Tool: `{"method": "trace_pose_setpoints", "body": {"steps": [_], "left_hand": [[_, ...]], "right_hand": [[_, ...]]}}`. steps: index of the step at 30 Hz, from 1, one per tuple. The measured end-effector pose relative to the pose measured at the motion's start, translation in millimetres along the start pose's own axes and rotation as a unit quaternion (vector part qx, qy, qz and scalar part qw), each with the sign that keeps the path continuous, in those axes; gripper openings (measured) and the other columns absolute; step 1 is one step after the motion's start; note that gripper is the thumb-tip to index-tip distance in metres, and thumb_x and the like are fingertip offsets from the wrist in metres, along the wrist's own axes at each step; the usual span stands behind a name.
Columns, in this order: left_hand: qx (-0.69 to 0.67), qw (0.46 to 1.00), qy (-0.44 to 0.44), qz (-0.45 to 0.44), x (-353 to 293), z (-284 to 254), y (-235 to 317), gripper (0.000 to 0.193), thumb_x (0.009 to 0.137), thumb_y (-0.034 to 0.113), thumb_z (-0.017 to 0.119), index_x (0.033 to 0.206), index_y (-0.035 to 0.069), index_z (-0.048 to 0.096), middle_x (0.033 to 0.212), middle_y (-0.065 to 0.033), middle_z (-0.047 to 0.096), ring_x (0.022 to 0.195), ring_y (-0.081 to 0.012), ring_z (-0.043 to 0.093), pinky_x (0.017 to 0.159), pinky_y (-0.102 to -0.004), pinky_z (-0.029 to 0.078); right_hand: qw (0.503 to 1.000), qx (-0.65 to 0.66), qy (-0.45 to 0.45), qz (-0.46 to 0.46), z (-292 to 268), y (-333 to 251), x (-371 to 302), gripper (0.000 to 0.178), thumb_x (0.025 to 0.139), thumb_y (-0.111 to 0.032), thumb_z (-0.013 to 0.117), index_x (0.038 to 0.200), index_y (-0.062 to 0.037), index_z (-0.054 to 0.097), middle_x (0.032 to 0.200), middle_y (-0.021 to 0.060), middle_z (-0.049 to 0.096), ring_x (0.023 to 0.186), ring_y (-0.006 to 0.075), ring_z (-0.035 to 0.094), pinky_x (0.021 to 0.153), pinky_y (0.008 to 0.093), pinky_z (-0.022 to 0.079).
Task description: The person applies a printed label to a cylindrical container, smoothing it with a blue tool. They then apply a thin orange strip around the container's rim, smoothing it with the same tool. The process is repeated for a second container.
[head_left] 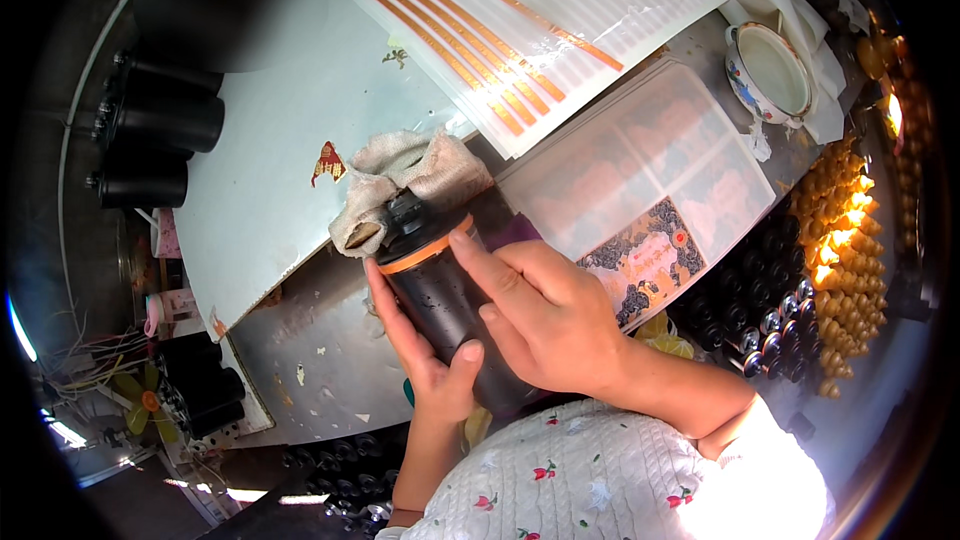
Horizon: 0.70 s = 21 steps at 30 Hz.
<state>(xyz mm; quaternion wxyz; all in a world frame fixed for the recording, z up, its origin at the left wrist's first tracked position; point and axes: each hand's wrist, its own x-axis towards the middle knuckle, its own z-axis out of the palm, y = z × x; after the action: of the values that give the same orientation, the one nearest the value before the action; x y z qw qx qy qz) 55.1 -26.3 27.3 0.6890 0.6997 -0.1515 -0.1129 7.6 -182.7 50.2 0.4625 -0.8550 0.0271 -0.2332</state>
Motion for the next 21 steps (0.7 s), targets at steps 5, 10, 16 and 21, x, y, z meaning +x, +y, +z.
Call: {"method": "trace_pose_setpoints", "body": {"steps": [5,10,16,21], "left_hand": [[-0.003,1.000,-0.005,0.016,3,-4,-7,0.123,0.081,0.048,0.078,0.163,0.000,0.000,0.161,-0.0188,0.021,0.146,-0.0307,0.028,0.119,-0.0438,0.024],[0.122,0.991,0.002,0.061,3,-10,-4,0.116,0.082,0.052,0.073,0.161,-0.005,0.010,0.158,-0.0227,0.028,0.141,-0.0325,0.033,0.116,-0.0458,0.022],[0.230,0.967,-0.004,0.111,2,-16,-3,0.105,0.084,0.048,0.069,0.157,-0.010,0.020,0.157,-0.0265,0.034,0.135,-0.0363,0.038,0.114,-0.0467,0.019],[0.344,0.926,-0.039,0.152,2,-19,8,0.095,0.085,0.039,0.067,0.155,-0.011,0.026,0.157,-0.0279,0.035,0.135,-0.0391,0.039,0.111,-0.0454,0.023]], "right_hand": [[0.999,0.027,0.022,-0.002,2,4,0,0.070,0.085,-0.005,0.066,0.151,0.0005,0.044,0.101,0.0117,0.058,0.080,0.0268,0.063,0.064,0.0360,0.055],[0.999,0.036,0.004,0.007,1,3,-2,0.070,0.086,-0.005,0.066,0.151,0.0006,0.044,0.103,0.0124,0.057,0.079,0.0269,0.063,0.064,0.0360,0.055],[0.999,0.041,0.001,0.002,3,5,-2,0.069,0.085,-0.005,0.067,0.151,-0.0024,0.046,0.106,0.0120,0.057,0.081,0.0269,0.064,0.065,0.0363,0.055],[0.999,0.042,-0.001,0.009,3,4,-2,0.068,0.085,-0.004,0.067,0.150,-0.0031,0.048,0.107,0.0121,0.058,0.082,0.0269,0.064,0.066,0.0359,0.056]]}}
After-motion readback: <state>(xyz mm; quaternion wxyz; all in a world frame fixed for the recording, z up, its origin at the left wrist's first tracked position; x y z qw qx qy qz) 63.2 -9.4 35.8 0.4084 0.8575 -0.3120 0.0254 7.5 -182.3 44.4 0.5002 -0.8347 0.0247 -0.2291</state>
